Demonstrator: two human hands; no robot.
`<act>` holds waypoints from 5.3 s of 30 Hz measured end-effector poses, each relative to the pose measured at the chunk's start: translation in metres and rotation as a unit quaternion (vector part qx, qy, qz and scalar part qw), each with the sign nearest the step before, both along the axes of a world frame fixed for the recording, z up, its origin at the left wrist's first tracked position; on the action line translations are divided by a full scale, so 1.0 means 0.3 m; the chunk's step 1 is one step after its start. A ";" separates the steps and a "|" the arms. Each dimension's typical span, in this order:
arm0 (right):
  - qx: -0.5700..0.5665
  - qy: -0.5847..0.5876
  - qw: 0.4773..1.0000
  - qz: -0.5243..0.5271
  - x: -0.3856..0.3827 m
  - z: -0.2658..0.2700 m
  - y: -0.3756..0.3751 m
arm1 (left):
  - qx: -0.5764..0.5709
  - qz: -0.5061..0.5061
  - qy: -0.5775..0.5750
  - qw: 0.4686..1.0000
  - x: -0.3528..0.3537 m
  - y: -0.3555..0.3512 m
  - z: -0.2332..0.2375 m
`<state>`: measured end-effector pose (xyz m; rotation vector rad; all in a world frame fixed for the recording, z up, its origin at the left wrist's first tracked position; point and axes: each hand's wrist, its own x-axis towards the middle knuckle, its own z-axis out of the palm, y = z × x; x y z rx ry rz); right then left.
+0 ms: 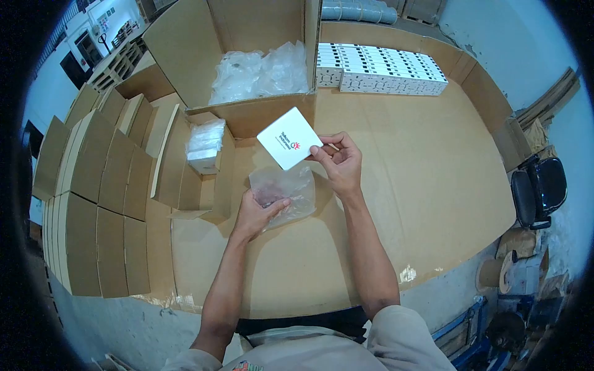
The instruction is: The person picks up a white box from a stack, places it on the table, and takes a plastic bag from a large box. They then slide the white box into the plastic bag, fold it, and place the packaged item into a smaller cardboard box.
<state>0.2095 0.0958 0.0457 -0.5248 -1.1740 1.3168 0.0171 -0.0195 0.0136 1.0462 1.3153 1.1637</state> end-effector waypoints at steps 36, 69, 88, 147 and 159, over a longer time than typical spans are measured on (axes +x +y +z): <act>0.064 -0.186 0.979 0.046 0.041 -0.012 0.003 | 0.080 0.030 -0.048 0.995 -0.002 0.019 -0.039; -0.024 -0.249 0.962 0.114 0.034 -0.018 -0.098 | 0.085 0.106 -0.041 0.990 0.004 0.032 -0.027; 0.003 -0.160 0.987 0.000 0.010 -0.024 -0.119 | 0.164 0.128 -0.090 0.974 0.007 0.018 -0.016; 0.091 -0.287 0.951 0.073 -0.008 0.005 -0.155 | 0.150 0.250 -0.044 0.956 0.028 0.036 -0.006; 0.020 -0.351 0.934 0.064 -0.008 0.019 -0.164 | 0.177 0.238 -0.063 0.953 0.026 0.037 -0.008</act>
